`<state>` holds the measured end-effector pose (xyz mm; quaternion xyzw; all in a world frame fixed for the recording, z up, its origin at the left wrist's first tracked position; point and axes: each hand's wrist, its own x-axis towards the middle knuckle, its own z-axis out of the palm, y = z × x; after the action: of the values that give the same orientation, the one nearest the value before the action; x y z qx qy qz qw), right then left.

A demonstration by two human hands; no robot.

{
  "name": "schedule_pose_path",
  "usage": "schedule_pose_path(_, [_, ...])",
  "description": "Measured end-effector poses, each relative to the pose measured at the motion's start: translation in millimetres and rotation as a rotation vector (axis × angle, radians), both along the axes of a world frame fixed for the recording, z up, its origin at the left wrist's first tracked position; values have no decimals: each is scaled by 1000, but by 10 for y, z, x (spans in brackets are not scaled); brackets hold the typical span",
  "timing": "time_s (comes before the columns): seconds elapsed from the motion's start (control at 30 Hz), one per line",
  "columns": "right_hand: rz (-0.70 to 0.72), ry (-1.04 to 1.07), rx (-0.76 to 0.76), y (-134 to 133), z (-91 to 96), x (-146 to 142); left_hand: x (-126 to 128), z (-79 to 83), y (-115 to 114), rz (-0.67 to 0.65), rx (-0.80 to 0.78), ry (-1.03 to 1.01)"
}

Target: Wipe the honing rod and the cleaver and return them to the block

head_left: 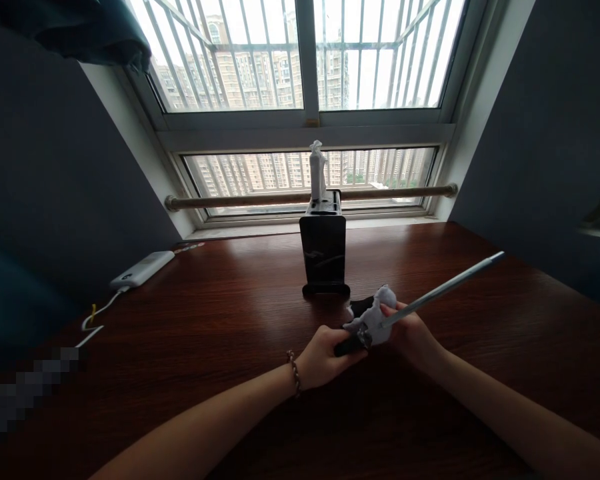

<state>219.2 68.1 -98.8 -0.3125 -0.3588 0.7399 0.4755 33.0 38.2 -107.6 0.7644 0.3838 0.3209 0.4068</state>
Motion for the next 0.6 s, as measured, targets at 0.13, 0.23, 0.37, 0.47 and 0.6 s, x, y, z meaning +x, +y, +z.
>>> schedule_pose_path(0.13, [-44, 107, -49, 47, -10, 29, -6, -24, 17, 31, -4, -9])
schedule_pose_path(0.23, [64, 92, 24, 30, -25, 10, -7, -31, 29, 73, -24, -22])
schedule_pose_path(0.37, [57, 59, 65, 15, -34, -7, -10, -37, 42, 131, -49, -37])
schedule_pose_path(0.47, [-19, 54, 6, 53, -51, 12, -12, -40, 48, 144, -45, -57])
schedule_pose_path(0.6, [-135, 119, -59, 100, -61, 17, -15, -45, 52, 159, -30, -59])
